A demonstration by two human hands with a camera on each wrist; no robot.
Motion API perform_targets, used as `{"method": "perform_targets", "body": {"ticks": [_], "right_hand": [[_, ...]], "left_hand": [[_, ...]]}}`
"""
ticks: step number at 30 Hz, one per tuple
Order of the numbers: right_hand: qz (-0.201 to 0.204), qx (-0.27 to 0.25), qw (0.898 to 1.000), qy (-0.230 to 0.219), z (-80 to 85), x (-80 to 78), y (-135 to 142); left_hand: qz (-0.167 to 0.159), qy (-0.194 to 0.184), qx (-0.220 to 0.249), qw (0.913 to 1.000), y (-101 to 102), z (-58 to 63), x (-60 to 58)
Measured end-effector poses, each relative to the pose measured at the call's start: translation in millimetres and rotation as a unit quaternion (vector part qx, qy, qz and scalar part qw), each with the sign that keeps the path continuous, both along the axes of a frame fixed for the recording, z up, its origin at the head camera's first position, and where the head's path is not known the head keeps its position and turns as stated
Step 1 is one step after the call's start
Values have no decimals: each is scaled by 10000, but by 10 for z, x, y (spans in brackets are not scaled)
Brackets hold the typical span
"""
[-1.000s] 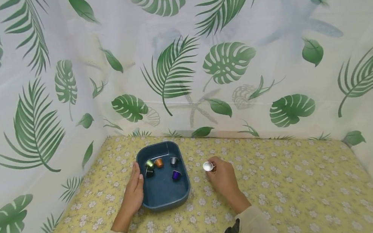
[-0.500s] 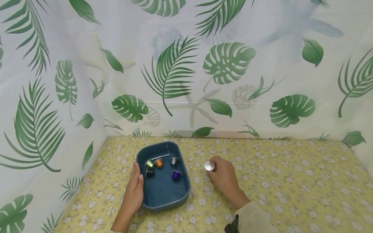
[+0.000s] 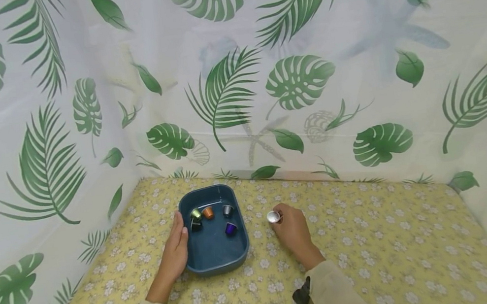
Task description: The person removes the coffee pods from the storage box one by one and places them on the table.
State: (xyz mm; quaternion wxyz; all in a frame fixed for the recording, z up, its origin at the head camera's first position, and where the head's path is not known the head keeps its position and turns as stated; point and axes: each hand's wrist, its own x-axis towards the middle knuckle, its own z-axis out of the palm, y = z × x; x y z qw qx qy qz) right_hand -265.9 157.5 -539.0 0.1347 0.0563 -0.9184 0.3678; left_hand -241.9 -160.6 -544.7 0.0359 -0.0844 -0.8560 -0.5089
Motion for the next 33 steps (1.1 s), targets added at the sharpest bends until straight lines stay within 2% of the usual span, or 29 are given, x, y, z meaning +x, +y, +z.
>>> {"method": "perform_targets", "body": {"ticks": [11, 23, 33], "right_hand": [[-18, 102, 9998, -187, -49, -24, 7], [11, 59, 9999, -86, -95, -31, 20], [-15, 17, 9998, -204, -63, 7, 18]], "left_hand": [[28, -10, -36, 10000, 2, 13, 4], [49, 54, -4, 10000, 2, 6, -8], [34, 37, 8, 10000, 0, 8, -1]]}}
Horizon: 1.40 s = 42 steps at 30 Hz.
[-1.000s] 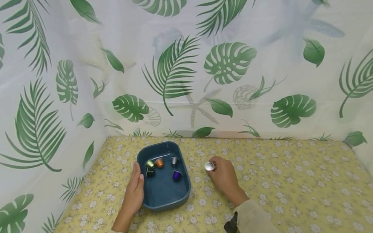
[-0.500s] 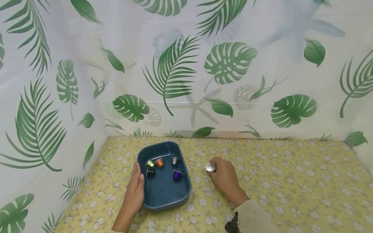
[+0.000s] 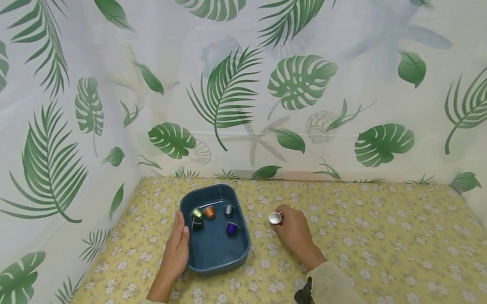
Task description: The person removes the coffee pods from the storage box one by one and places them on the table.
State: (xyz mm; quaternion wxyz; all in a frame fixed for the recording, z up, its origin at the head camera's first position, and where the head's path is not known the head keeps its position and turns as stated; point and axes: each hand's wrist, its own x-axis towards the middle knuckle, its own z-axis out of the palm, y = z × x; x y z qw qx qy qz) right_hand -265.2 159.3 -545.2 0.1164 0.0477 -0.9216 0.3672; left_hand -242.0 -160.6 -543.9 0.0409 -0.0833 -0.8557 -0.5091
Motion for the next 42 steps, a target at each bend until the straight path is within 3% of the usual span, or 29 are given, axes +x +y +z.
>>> {"method": "perform_targets", "body": {"ticks": [16, 29, 42], "right_hand": [[16, -121, 9998, -148, 30, 67, 99], [-174, -235, 9994, -158, 116, 213, 215], [-207, -176, 9992, -297, 285, 311, 189]], "left_hand": [[-37, -14, 73, 10000, 6, 13, 12], [-52, 2, 87, 9999, 42, 2, 10], [7, -37, 30, 10000, 9, -7, 6]]}}
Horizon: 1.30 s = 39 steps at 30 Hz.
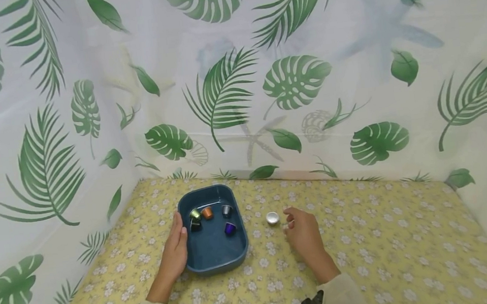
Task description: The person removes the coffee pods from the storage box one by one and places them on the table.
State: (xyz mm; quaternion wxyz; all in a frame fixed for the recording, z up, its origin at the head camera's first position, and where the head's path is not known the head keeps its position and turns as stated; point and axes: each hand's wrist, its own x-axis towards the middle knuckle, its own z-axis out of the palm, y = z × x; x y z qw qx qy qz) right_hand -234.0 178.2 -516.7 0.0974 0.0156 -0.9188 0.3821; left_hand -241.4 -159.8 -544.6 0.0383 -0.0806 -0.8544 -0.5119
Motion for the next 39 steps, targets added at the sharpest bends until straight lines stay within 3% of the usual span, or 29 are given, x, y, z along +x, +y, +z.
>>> {"method": "perform_targets", "body": {"ticks": [10, 39], "right_hand": [[-101, 130, 9998, 137, 122, 103, -44], [214, 16, 9987, 459, 470, 295, -423]], "left_hand": [[-36, -39, 42, 10000, 1, -1, 4], [15, 65, 49, 10000, 1, -33, -16]]}}
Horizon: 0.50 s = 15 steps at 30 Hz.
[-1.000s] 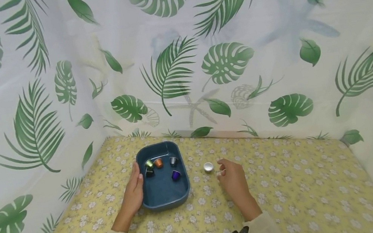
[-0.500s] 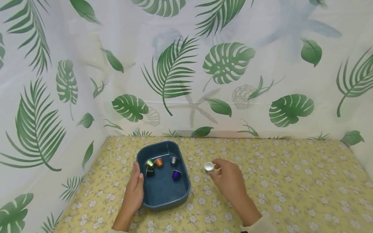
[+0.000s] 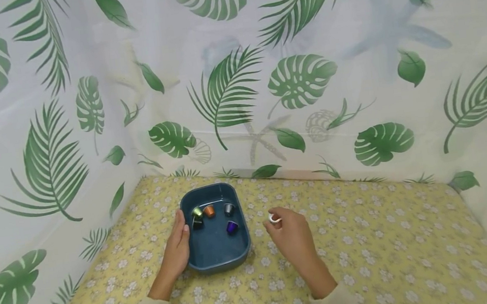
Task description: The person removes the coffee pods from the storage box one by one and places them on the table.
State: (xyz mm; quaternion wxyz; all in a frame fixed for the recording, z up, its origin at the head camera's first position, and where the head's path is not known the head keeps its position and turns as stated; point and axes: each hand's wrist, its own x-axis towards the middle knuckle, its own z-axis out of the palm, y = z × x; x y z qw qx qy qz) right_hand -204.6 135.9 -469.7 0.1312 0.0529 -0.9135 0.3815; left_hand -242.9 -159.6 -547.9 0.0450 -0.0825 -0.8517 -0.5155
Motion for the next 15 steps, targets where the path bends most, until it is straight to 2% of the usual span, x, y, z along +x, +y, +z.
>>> {"method": "perform_targets", "body": {"ticks": [9, 15], "right_hand": [[135, 55, 9998, 131, 28, -8, -92], [256, -12, 9997, 58, 56, -4, -166]], "left_hand": [[-14, 36, 4, 10000, -8, -10, -8], [-17, -19, 44, 10000, -5, 2, 2]]}}
